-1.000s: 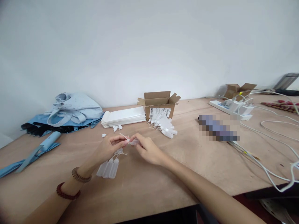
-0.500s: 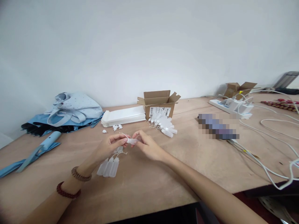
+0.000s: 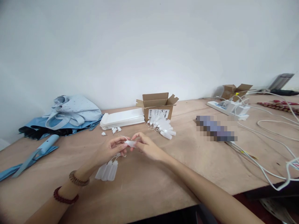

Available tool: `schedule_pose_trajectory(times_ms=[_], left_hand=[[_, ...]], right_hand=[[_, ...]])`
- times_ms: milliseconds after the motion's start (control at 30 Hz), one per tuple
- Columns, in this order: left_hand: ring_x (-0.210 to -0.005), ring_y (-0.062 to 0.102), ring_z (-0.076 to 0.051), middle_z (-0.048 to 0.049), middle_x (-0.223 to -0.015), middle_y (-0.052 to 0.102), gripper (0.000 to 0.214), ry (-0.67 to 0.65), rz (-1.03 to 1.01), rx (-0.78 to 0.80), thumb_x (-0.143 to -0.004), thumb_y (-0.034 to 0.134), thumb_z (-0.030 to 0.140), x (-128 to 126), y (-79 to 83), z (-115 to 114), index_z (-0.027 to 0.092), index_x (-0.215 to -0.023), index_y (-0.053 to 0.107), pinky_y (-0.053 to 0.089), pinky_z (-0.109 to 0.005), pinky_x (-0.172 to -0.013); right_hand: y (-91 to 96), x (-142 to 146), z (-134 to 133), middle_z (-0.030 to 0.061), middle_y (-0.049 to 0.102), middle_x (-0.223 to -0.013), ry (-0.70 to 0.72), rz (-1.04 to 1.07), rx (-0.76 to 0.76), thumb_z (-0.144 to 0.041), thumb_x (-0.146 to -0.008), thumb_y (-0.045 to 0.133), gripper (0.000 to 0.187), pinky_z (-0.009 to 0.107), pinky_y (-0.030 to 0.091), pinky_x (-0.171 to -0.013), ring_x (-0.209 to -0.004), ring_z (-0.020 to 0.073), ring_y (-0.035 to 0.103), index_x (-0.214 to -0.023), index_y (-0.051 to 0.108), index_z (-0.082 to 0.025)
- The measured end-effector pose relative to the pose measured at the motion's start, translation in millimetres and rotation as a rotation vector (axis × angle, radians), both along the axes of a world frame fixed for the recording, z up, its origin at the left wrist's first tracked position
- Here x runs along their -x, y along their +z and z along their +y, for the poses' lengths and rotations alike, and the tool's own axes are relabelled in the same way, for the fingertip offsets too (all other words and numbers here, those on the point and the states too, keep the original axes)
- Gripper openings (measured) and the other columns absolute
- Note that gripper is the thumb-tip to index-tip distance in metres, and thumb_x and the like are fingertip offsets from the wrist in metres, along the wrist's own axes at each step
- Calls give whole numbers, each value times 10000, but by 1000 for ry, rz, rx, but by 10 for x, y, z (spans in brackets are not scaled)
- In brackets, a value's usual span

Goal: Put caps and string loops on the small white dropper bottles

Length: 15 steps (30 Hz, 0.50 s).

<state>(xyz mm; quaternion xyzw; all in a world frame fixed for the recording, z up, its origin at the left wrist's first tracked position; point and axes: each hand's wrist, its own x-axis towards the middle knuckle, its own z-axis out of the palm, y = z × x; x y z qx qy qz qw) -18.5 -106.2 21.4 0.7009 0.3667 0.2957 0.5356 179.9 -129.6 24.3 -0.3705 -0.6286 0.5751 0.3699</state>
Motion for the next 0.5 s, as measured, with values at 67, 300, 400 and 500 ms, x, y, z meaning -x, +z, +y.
schedule_pose_trajectory(times_ms=[67,300,400,500], left_hand=[[-603,565,-115,-37,-760,636,326,27,49,-1,-848,524,449,7,-38,24,146,-923,615,473,-249,-588],[-602,542,-96,-27,-773,642,280,11,24,-18,-826,570,419,-4,34,-46,151,-900,605,443,-217,-569],[-647,558,-107,-39,-842,646,291,-3,-19,-21,-808,597,394,-14,63,-56,157,-977,603,470,-238,-618],[-628,563,-112,-38,-784,636,304,10,6,-11,-834,548,431,-14,44,-39,149,-916,626,467,-240,-598]], right_hand=[[2,4,-3,3,612,-769,-11,-13,0,-365,-853,507,196,227,270,-513,-552,95,378,-951,428,-215],[6,-6,-10,-3,608,-780,2,-5,63,-363,-846,509,201,222,262,-517,-547,89,372,-958,416,-224],[16,-14,-3,-11,596,-758,24,39,95,-372,-838,516,213,218,227,-499,-521,80,349,-937,400,-223],[21,-15,8,-16,591,-744,41,69,97,-360,-835,516,206,218,207,-492,-508,75,333,-928,395,-222]])
